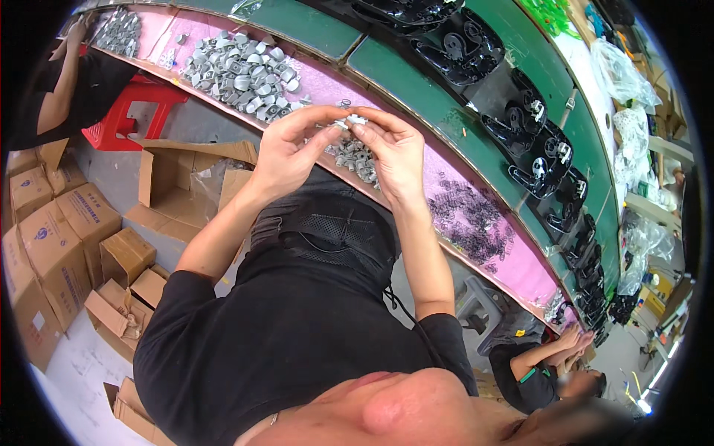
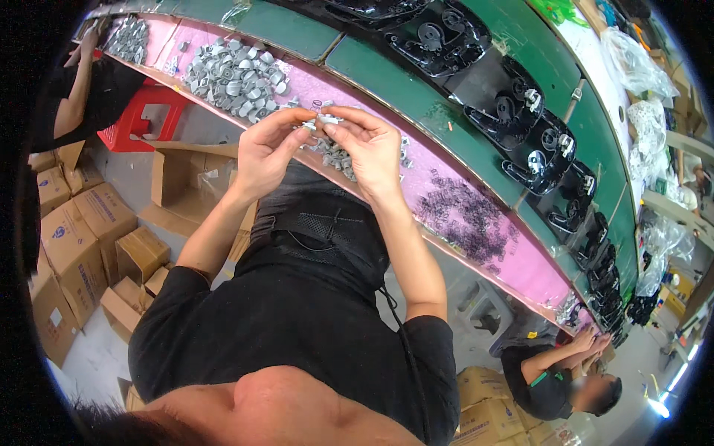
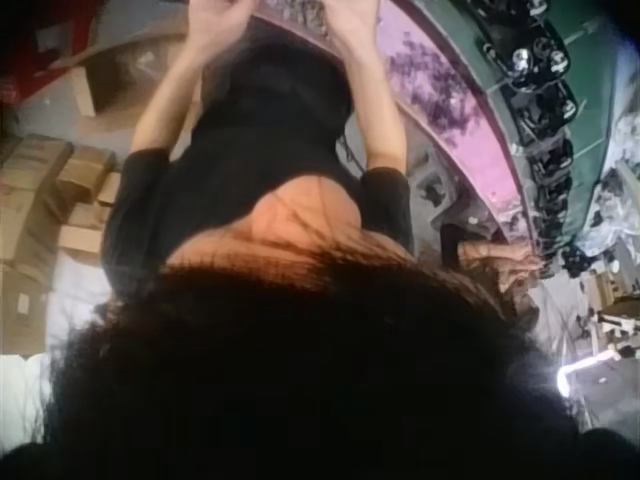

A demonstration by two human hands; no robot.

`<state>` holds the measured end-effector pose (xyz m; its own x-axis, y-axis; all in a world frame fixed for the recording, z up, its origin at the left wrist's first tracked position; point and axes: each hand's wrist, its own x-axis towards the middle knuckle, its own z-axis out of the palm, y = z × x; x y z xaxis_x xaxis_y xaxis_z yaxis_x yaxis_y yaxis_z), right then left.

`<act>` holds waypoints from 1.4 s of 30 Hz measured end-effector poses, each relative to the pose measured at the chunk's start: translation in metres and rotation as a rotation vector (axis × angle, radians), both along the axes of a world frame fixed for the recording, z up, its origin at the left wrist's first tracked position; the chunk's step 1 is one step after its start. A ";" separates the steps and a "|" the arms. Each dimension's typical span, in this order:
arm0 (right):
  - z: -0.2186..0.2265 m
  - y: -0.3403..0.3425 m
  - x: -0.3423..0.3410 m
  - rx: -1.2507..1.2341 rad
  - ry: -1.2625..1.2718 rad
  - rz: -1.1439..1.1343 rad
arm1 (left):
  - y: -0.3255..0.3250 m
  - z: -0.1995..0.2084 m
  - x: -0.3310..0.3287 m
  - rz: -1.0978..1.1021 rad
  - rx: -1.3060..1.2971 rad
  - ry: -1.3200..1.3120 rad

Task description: Assembling game controllers by inserting buttons and internal components into the shells.

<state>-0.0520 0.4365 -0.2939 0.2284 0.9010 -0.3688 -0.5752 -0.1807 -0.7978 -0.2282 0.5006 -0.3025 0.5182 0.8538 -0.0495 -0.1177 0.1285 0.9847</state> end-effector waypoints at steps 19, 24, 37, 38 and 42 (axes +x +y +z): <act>0.008 -0.021 0.011 0.324 -0.550 -0.024 | 0.015 0.036 0.005 -0.346 0.212 0.181; -0.005 -0.025 0.022 0.325 -0.063 -0.033 | 0.011 0.033 0.005 -0.335 0.430 0.185; -0.006 -0.028 0.020 0.260 0.266 0.038 | 0.005 0.022 0.006 -0.219 0.672 0.106; -0.004 -0.028 0.019 0.258 0.261 0.037 | 0.005 0.023 0.007 -0.202 0.664 0.097; -0.003 -0.030 0.015 0.138 0.323 -0.001 | 0.006 0.019 0.009 -0.173 0.660 0.106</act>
